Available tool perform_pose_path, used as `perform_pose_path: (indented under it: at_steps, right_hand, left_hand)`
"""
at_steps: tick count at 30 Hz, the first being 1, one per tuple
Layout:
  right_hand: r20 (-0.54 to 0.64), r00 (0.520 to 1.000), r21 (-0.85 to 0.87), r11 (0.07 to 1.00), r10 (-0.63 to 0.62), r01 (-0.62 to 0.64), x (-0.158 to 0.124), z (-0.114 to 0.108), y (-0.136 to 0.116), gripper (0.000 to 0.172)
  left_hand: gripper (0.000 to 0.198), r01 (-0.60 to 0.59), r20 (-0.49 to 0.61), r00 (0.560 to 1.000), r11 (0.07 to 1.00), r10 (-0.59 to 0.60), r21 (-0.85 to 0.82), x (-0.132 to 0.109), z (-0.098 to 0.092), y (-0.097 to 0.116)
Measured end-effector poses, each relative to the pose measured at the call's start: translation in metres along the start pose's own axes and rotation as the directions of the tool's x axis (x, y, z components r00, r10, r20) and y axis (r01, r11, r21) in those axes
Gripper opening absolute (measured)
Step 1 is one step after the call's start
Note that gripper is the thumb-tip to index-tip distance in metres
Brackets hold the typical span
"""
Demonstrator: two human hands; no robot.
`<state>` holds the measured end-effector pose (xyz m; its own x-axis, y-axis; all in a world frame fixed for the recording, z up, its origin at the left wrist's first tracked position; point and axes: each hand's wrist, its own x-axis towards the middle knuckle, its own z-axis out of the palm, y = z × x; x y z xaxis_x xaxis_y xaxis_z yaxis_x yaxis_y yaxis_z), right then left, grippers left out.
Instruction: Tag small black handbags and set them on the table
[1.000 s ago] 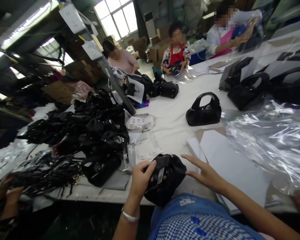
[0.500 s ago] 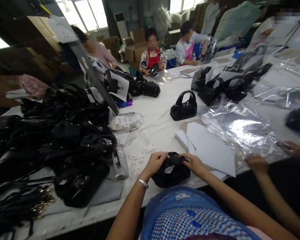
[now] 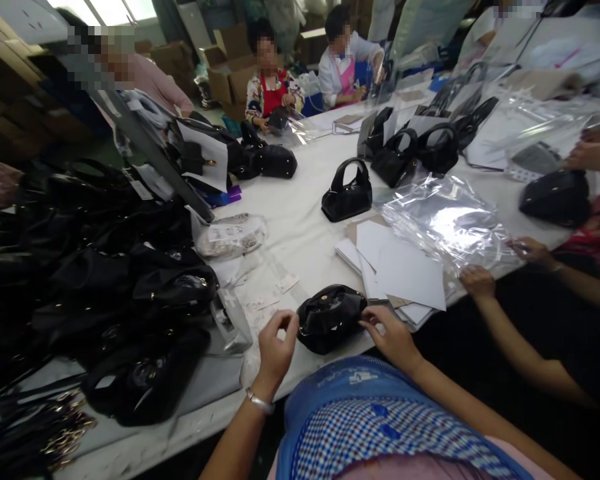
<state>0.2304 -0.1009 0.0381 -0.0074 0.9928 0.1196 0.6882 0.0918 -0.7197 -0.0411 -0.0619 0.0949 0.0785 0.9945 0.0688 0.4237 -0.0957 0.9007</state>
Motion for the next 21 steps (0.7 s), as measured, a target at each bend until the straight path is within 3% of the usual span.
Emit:
perform_pose_path:
  at_steps: [3,5,9,14,21]
  right_hand:
    - [0.191,0.964,0.028,0.982,-0.187,0.185,-0.005,0.012,0.0,0.022]
    - [0.242,0.937,-0.052,0.961,-0.253,0.273,0.001,0.022,-0.002,0.029]
    - [0.295,0.934,-0.329,0.896,-0.202,0.298,0.016,0.03,-0.014,0.031]
    - [0.324,0.923,-0.393,0.859,-0.206,0.33,0.013,0.028,-0.009,0.037]
    - [0.221,0.92,-0.326,0.864,-0.325,0.384,0.001,0.036,0.023,0.034]
  left_hand:
    - [0.013,-0.182,0.277,0.948,0.98,0.154,0.078,-0.036,0.019,-0.002]
    - [0.026,-0.251,0.367,0.913,0.954,0.176,0.167,-0.043,0.043,-0.006]
    - [0.054,-0.272,0.406,0.913,0.806,0.043,0.526,-0.023,0.093,-0.011]
    - [0.042,-0.157,0.385,0.884,0.609,-0.264,0.777,0.008,0.124,-0.004]
    - [0.036,-0.1,0.408,0.858,0.679,-0.311,0.728,0.022,0.123,-0.001]
